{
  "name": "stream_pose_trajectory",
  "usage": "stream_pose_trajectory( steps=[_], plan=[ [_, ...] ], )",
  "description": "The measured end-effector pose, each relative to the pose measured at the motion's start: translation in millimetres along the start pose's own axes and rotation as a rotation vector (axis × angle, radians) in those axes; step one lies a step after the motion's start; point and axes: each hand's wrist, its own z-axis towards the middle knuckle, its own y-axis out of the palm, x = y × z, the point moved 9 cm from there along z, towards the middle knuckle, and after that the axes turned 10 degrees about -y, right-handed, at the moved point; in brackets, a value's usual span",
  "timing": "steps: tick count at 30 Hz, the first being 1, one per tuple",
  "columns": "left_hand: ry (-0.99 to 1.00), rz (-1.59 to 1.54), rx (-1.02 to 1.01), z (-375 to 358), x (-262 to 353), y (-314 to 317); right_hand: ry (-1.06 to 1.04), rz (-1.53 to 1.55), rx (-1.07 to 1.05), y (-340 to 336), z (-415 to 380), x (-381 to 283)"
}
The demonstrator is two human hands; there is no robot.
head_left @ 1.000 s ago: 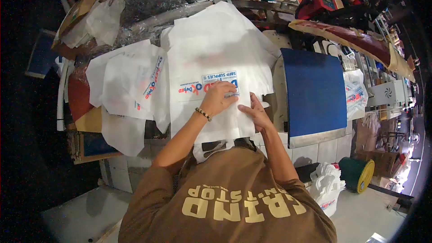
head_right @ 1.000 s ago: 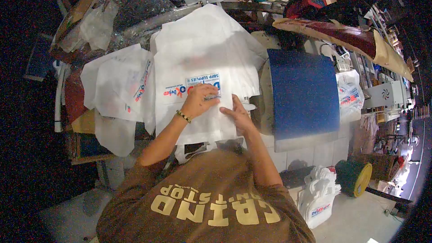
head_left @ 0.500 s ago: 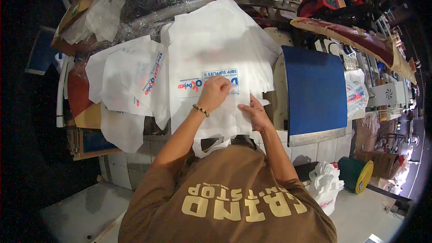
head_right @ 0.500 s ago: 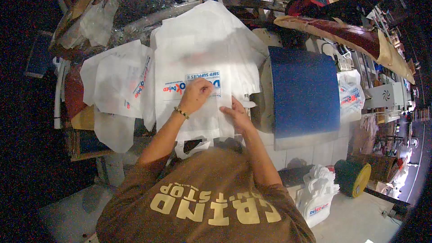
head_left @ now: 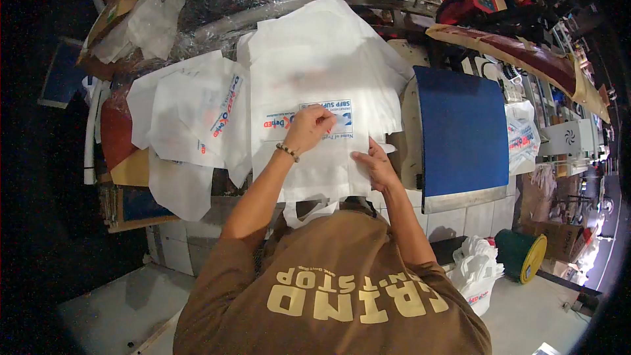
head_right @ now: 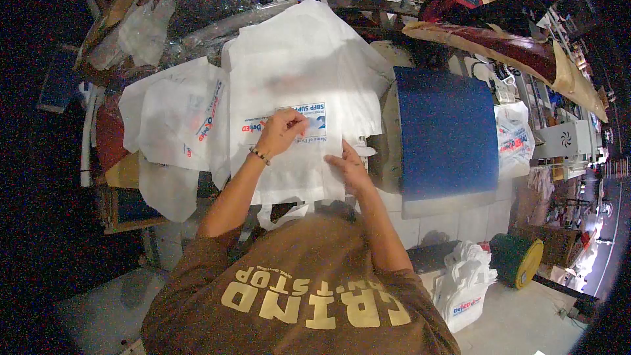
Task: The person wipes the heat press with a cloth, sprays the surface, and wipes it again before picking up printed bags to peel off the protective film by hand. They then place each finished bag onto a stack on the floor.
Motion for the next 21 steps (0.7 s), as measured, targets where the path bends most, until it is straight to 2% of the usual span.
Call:
stream_pose_trajectory(
  steps=[4,6,7,9,10,12,13,15,19,21],
  plan=[
    [-0.047,-0.093,0.044,4,-25,-24,0.026,-0.101,0.053,-17,4,13],
    [0.106,0.349,0.537,-8,-31,-81,0.012,-0.06,0.063,-14,2,9],
    [0.106,0.355,0.544,-14,-36,-91,0.0,-0.019,0.08,-13,0,7],
    [-0.093,0.627,0.652,-33,-54,-110,-0.004,-0.034,0.082,-16,0,9],
    [-0.097,0.634,0.656,-37,-57,-113,-0.002,-0.052,0.095,-21,0,11],
    [-0.093,0.513,0.521,-39,-72,-108,0.03,-0.034,0.126,-28,1,20],
    [-0.099,0.514,0.526,-38,-79,-110,0.031,-0.029,0.117,-27,0,19],
    [-0.048,0.29,0.587,-40,-80,-118,0.035,-0.03,0.105,-24,-1,19],
    [0.028,0.229,0.657,-49,-58,-116,0.049,-0.046,0.123,-25,-2,20],
    [0.316,0.557,0.647,-64,-27,-87,0.037,-0.035,0.115,-23,-1,20]
  ],
)
